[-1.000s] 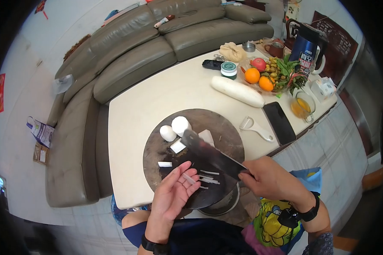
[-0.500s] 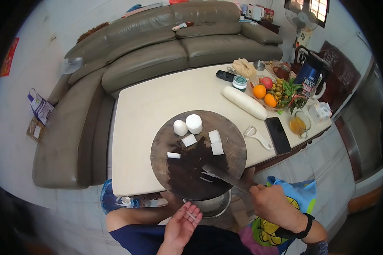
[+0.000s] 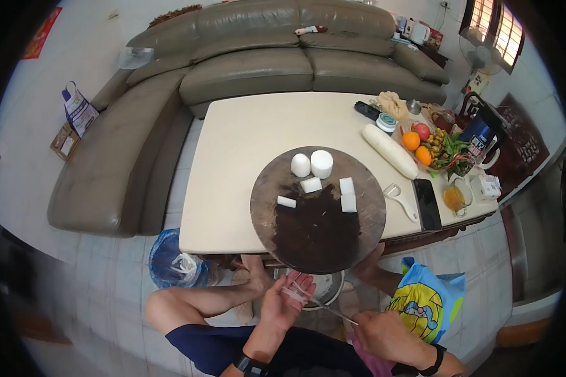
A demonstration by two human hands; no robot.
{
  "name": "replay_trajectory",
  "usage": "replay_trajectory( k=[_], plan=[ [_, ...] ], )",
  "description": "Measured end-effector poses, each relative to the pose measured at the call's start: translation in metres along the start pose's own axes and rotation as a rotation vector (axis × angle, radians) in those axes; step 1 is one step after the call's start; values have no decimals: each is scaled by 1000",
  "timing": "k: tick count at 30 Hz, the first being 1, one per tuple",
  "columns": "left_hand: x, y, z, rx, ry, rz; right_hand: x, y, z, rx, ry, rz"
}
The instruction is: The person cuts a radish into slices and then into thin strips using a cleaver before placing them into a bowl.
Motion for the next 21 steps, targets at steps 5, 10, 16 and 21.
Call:
replay_trajectory(
  k=[5,10,16,21],
  plan=[
    [-51,-20,7,-93,169,164,17,11,-15,147,-432,-53],
    [-76,-47,22,-116,128,87,35,40,-29,470,-1062,70],
    [-116,-109,35,-34,-94,-256,14,77,-57,446,-1222,-172],
    [-151,-166,38,97,-332,-251,5,86,-77,422,-1344,-398]
  ],
)
Point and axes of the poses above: each hand's wrist, its own y-axis away from the middle knuckle, its own x-axis out of the palm, z = x × y, the point moved 5 cm from there along -y, towards the middle knuckle, and after that the axes turned 2 degrees about z, right-handed, at the moved point
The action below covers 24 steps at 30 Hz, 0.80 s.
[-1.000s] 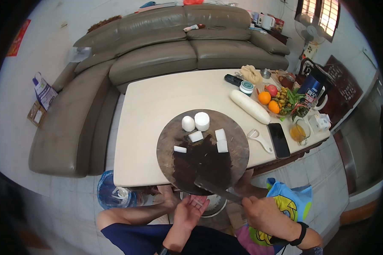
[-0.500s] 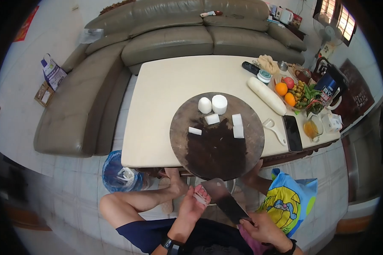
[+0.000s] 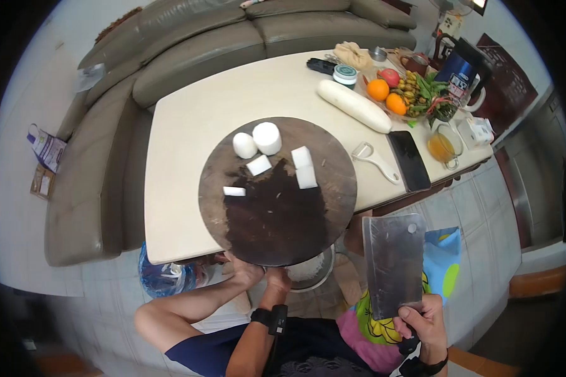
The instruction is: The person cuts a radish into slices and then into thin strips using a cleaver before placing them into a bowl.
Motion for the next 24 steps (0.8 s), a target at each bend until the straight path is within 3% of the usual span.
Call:
replay_trajectory(
  k=[1,5,11,14,17,22,23,24],
  plan=[
    [-15,-18,0,120,-50,-3,-4,-1,-2,8,-18,-44],
    [-18,-19,-10,92,-62,122,-3,-6,-4,16,-18,26],
    [-30,-21,-15,123,-67,-39,3,-12,-6,23,-81,33],
    [-68,-49,-5,77,-148,60,7,-14,-6,22,-115,5],
    [-66,-41,-5,-5,19,29,8,-15,-10,33,-61,6],
    [-93,-64,8,696,-714,211,-10,-9,4,-12,-86,-54],
    [-102,-81,7,675,-733,228,-17,-6,11,-61,-38,-53],
    [-118,-111,5,464,-821,128,-23,-3,16,-110,-92,-102]
  ],
)
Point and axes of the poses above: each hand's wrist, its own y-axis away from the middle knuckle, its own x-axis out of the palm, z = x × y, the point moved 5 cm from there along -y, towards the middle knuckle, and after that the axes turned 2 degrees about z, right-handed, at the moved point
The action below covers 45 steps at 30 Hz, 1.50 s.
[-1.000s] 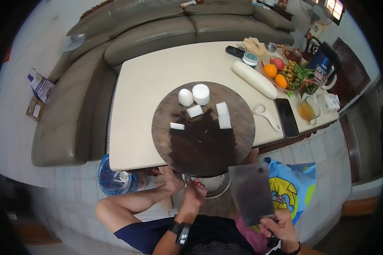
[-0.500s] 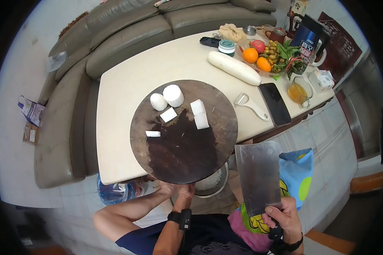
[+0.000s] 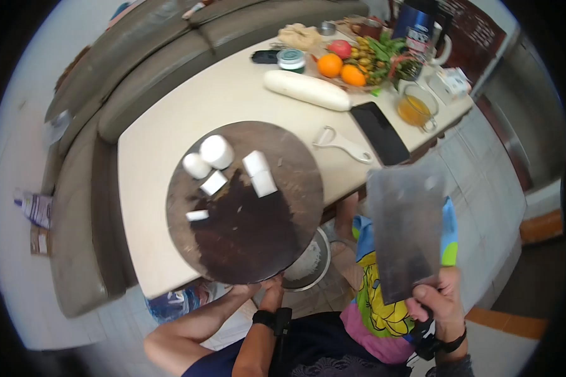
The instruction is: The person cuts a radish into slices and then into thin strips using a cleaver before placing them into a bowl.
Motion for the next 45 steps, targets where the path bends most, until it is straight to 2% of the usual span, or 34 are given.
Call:
replay_trajectory(
  k=[1,2,4,5,7,8,10,11,12,13,14,15,16,17,19,20,22,23,25,26,28,29,31,32,33,34,35,37,38,39,40,42,44,45],
  plan=[
    [-7,-17,27,-228,-85,10,-3,-1,5,6,-12,-35],
    [-6,-26,43,-239,-110,40,-6,-3,14,-76,-83,-113],
    [-6,-36,57,7,-465,174,-16,-10,16,-205,-205,-214],
    [-8,-35,67,3,-486,211,-17,-14,15,-203,-216,-255],
    [20,-23,84,-387,567,586,-18,-25,18,-217,-186,-368],
    [26,13,60,-405,556,603,-19,-28,16,-285,-202,-421],
    [82,17,-55,-36,-1035,641,-30,-29,12,-321,-275,-526],
    [70,5,-31,-43,-1044,668,-36,-27,12,-362,-340,-605],
    [56,-10,1,326,-1277,787,-40,-25,12,-364,-327,-735],
    [49,-17,35,722,-1475,888,-41,-28,12,-354,-322,-756],
    [46,-30,67,723,-1468,909,-43,-27,9,-377,-396,-835],
    [40,-48,78,236,-1144,694,-46,-25,6,-395,-471,-909],
    [27,-54,93,-217,-795,454,-49,-23,4,-403,-481,-863],
    [26,-56,98,-227,-803,464,-51,-21,2,-394,-481,-877],
    [60,-34,26,-701,-184,179,-53,-19,0,-413,-551,-857],
    [65,-31,16,-709,-191,188,-51,-18,-1,-431,-610,-935],
    [92,-35,-30,228,-482,588,-55,-14,-2,-428,-560,-890],
    [81,-53,-5,225,-481,594,-56,-14,-2,-430,-517,-831],
    [55,-78,49,1089,-1018,508,-59,-12,-3,-445,-508,-801],
    [65,-67,45,1085,-1016,515,-60,-12,-2,-460,-500,-764],
    [60,-60,45,109,-194,44,-63,-9,-6,-474,-515,-794],
    [65,-51,44,108,-201,41,-64,-6,-8,-492,-534,-819],
    [80,-38,40,191,-470,193,-64,-8,-10,-497,-557,-830],
    [93,-33,19,193,-475,192,-66,-7,-11,-508,-569,-839],
    [121,-23,-5,38,-642,421,-70,-2,-15,-509,-573,-841],
    [137,-14,-13,-124,-803,651,-71,-7,-12,-541,-492,-730],
    [132,-18,-5,-126,-805,652,-69,-16,-5,-568,-411,-619],
    [126,-33,-1,246,-1001,622,-72,-16,-5,-569,-417,-591],
    [122,-36,0,242,-999,625,-71,-19,-3,-575,-424,-563],
    [119,-38,-15,311,-1091,537,-68,-22,1,-570,-423,-565],
    [111,-43,-24,378,-1182,446,-67,-19,0,-535,-432,-652],
    [82,-66,-22,295,-1223,382,-68,-19,-4,-490,-443,-738],
    [65,-65,-21,219,-1258,315,-70,-21,-1,-605,-495,-649],
    [87,-41,-68,183,-1226,297,-70,-22,-1,-603,-496,-648]
  ],
)
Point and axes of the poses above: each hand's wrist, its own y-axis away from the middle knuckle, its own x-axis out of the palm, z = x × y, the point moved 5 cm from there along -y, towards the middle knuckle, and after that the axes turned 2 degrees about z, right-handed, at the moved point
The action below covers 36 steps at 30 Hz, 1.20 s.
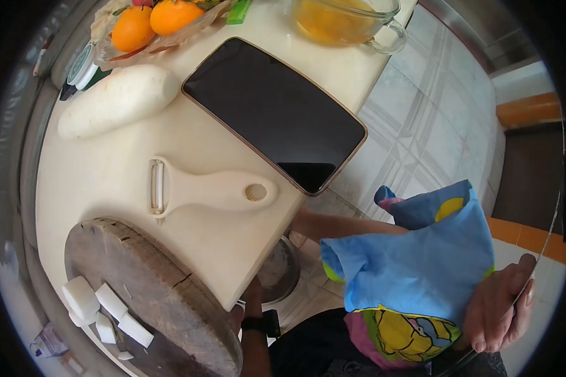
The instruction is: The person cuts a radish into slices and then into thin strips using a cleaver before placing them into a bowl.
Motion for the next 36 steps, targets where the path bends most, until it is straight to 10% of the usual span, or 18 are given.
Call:
replay_trajectory(
  k=[8,25,31,34,36],
  plan=[
    [53,35,21,337,-119,-95,1,6,3,-2,12,-3],
    [-18,54,36,-340,615,27,23,8,-3,310,126,-50],
    [-97,83,-42,-78,1490,343,35,7,-4,391,114,22],
    [-44,58,9,-83,898,28,35,8,-10,329,66,115],
    [-46,64,-1,-104,1106,56,39,11,-13,302,23,164]
  ],
)
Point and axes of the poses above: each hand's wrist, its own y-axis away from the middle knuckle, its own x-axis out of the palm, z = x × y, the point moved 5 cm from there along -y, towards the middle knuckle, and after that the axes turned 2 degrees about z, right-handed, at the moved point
